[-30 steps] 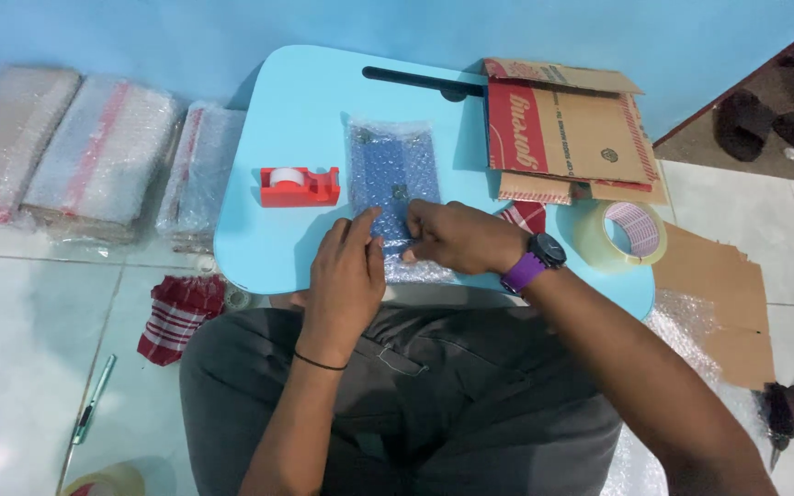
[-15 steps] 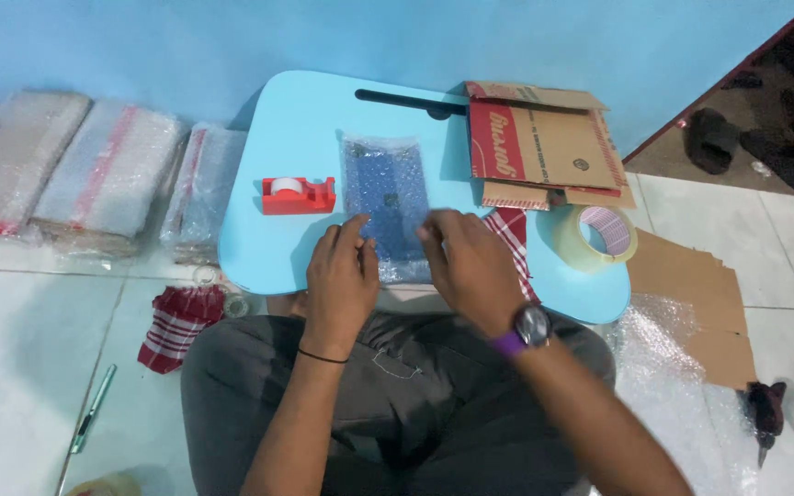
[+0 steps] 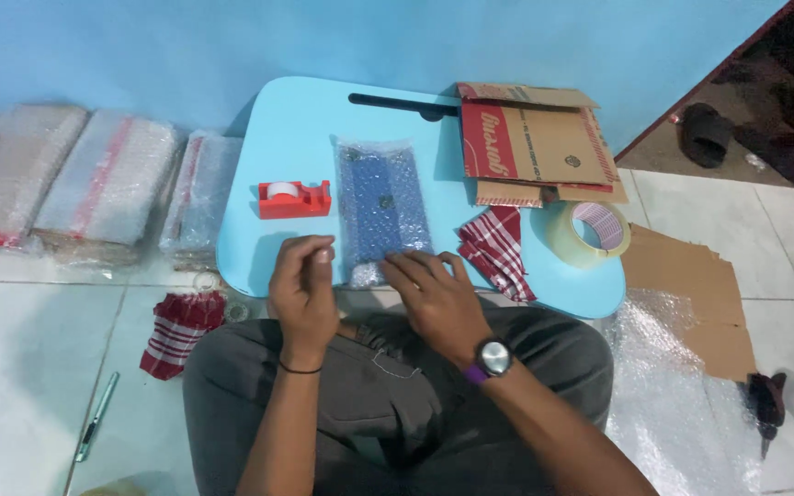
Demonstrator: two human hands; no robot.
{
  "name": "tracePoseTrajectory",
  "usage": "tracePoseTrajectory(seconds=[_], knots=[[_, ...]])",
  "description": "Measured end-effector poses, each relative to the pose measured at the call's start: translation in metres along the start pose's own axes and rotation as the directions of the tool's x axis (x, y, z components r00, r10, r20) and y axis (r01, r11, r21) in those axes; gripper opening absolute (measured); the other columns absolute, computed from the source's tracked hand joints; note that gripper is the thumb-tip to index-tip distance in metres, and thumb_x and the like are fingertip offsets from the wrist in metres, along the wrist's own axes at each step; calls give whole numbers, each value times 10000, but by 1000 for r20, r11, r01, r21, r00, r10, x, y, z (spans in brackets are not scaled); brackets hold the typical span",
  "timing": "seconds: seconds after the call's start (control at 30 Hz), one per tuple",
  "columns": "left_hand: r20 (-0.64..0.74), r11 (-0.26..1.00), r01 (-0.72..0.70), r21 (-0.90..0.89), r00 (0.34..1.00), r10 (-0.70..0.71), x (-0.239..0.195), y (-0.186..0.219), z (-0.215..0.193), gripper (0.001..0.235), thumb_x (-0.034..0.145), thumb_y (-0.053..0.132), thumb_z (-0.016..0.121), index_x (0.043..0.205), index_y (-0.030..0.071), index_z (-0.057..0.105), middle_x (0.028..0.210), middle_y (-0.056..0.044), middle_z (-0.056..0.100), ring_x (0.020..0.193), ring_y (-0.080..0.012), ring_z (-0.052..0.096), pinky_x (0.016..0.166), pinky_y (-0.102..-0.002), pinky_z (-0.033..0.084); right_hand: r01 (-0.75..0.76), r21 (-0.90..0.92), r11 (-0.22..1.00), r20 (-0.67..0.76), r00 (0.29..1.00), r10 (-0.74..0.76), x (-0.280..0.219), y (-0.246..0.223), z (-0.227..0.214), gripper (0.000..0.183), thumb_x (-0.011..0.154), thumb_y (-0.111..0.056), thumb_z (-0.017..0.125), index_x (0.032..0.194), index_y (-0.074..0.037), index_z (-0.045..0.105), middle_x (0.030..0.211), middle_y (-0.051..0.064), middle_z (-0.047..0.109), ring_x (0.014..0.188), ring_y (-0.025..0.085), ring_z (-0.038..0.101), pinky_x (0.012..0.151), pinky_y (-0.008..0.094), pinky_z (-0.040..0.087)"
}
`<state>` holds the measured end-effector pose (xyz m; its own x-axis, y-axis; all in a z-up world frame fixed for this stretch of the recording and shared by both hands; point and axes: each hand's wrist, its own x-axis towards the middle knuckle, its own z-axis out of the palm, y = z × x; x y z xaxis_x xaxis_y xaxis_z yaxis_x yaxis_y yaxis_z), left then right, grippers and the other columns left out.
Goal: The person wraps a blue rectangular item in bubble wrap and secures it with tape. They fold the bubble wrap around the item, smooth it, and apply tape to seal the edges.
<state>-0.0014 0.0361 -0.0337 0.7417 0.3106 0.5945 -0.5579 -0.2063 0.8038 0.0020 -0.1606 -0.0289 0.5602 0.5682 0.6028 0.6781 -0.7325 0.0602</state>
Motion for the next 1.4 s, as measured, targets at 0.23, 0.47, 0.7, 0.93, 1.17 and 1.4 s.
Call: tracePoseTrajectory(seconds=[0.23, 0.47, 0.7, 0.93, 1.17, 1.4], knots=[[-66, 998, -65, -13, 996, 64, -6, -11, -21, 193, 1111, 97, 454, 1228, 48, 599, 1093, -109, 592, 1007, -306, 617, 872, -472, 505, -185, 303, 935, -158, 958, 241, 23, 13, -77, 331, 998, 49, 517, 1283, -57, 646, 1161, 193, 692, 1027, 403, 645, 886, 512, 513], [139, 979, -62, 196, 990, 35, -3, 22, -8, 322, 1092, -22, 400, 1400, 11, 489, 1302, -219, 554, 1240, -546, 533, 974, -737, 507, -442, 649, 619, -128, 739, 661, 7, 42, -94, 303, 1087, 19, 452, 1344, 115, 581, 1219, 300, 662, 1209, 377, 611, 969, 533, 487], [262, 948, 303, 99, 911, -319, 22, 21, -10, 514, 1103, 236, 453, 1530, -45, 404, 1270, -273, 501, 1180, -405, 512, 1018, -567, 461, -372, 923, -96, 255, 406, 877, -25, 62, -47, 311, 1087, -54, 460, 1340, 62, 598, 1053, 161, 676, 930, 253, 699, 823, 441, 580], [171, 940, 335, 58, 925, -340, 37, -46, -1, 282, 1115, 264, 523, 1272, 97, 685, 971, -122, 745, 924, -143, 649, 831, -392, 516, -568, 817, 95, 251, 501, 828, 32, 33, -88, 475, 1100, -124, 418, 1554, 14, 409, 978, 183, 648, 859, 177, 605, 744, 369, 505], [126, 913, 397, 97, 905, -407, 72, -20, 13, 484, 1126, 346, 470, 1408, -39, 551, 1180, -244, 685, 1149, -226, 595, 993, -467, 455, -539, 758, 367, 62, 620, 782, 48, 68, -51, 501, 1134, -217, 383, 1523, 99, 393, 1475, 392, 448, 1430, 505, 368, 1169, 644, 270], [74, 982, 102, 160, 991, -115, 71, 16, 11, 274, 1073, 276, 540, 1189, 46, 633, 1040, -120, 609, 996, -184, 521, 881, -412, 465, -397, 853, 338, 16, 668, 744, 21, 101, -27, 316, 1112, -301, 464, 1226, -59, 632, 904, 49, 570, 883, 176, 577, 873, 379, 469]])
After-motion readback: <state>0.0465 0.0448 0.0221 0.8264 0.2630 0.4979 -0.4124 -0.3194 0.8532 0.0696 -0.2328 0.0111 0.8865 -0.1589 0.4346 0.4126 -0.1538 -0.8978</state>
